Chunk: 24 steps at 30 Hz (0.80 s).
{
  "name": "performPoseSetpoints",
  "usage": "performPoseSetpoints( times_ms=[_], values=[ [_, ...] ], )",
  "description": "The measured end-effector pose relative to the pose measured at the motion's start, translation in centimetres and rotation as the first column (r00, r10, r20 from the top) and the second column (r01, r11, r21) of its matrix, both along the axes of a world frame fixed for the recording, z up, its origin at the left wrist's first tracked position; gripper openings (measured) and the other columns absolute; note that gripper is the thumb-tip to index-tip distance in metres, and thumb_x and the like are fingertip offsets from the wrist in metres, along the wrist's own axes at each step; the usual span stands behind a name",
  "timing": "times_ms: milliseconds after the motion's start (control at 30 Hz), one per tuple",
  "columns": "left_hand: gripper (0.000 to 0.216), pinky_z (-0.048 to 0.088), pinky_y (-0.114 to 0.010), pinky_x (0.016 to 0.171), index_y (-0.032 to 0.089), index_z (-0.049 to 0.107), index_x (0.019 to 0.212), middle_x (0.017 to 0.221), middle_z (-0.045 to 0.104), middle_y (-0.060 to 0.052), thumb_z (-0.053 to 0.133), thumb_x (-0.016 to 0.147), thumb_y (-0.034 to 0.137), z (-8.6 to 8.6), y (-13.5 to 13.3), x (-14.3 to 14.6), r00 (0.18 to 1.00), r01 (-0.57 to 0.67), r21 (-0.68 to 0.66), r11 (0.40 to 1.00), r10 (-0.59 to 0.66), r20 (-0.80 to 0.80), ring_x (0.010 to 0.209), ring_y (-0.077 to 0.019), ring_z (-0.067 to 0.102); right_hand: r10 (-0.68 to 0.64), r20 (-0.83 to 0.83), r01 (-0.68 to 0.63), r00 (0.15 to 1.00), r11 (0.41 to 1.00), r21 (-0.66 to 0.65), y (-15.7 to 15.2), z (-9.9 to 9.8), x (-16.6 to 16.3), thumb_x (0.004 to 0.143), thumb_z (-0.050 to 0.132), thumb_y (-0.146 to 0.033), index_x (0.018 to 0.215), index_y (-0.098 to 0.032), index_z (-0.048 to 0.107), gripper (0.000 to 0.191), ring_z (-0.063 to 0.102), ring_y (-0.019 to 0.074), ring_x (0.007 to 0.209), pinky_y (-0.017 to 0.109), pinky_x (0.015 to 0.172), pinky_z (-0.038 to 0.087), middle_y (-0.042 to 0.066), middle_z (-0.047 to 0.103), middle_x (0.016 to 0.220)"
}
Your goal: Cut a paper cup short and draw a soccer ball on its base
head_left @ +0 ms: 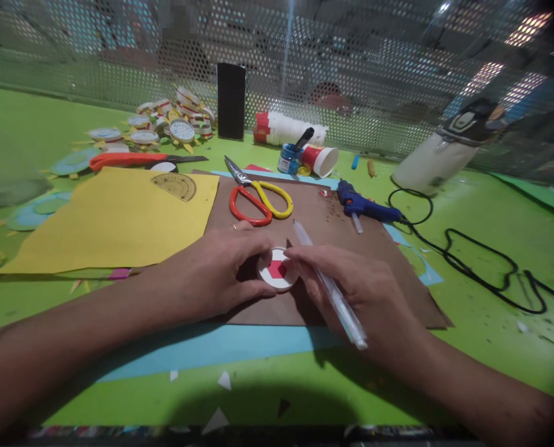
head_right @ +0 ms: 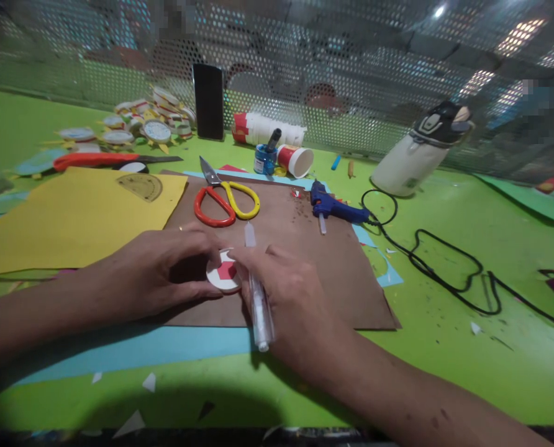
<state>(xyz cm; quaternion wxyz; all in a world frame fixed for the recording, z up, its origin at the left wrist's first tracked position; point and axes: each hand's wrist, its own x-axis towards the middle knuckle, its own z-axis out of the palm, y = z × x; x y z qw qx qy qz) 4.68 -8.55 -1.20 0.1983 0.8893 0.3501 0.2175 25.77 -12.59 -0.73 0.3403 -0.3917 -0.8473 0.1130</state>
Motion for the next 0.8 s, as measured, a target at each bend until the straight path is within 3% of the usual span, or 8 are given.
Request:
performPoseSetpoints(
  times_ms=[333, 633, 800],
  values=[
    [0.024, 0.04, -0.027, 0.059, 0.021, 0.061, 0.09, 0.079, 0.063, -0.001, 0.063, 0.083, 0.043, -0.09, -0.05, -0.08, 1.0, -0.017, -0.018, 1.0, 0.016, -0.018, 0.068, -0.0154, 0.056, -0.089, -0.005, 0.089, 0.996, 0.995, 0.043, -0.25, 0.36, 0.44, 0.091, 0.055, -0.018, 0.104, -0.022, 0.066, 0.018, 0.066, 0.0126, 0.067, 0.024, 0.06, 0.049, 0.001, 0.073, 0.087],
    [0.023, 0.039, -0.026, 0.057, 0.021, 0.061, 0.091, 0.075, 0.062, 0.001, 0.063, 0.083, 0.043, 0.19, -0.02, -0.01, 0.999, -0.019, -0.035, 0.999, 0.017, -0.051, 0.065, -0.0144, 0.055, -0.036, -0.049, 0.036, 0.998, 0.999, 0.003, -0.59, 0.48, 0.08, 0.09, 0.055, -0.016, 0.11, -0.025, 0.064, 0.024, 0.068, 0.0111, 0.068, 0.023, 0.063, 0.053, -0.001, 0.074, 0.09],
    [0.034, 0.042, -0.028, 0.057, 0.022, 0.056, 0.098, 0.082, 0.065, -0.002, 0.065, 0.078, 0.048, 0.45, -0.17, 0.14, 0.993, -0.104, -0.074, 0.992, 0.1, -0.061, 0.068, -0.0176, 0.059, -0.141, -0.081, 0.14, 0.987, 0.99, -0.013, -0.26, 0.88, 0.27, 0.088, 0.057, -0.014, 0.105, -0.019, 0.067, 0.02, 0.07, 0.013, 0.076, 0.023, 0.068, 0.054, 0.003, 0.076, 0.092]
  ],
)
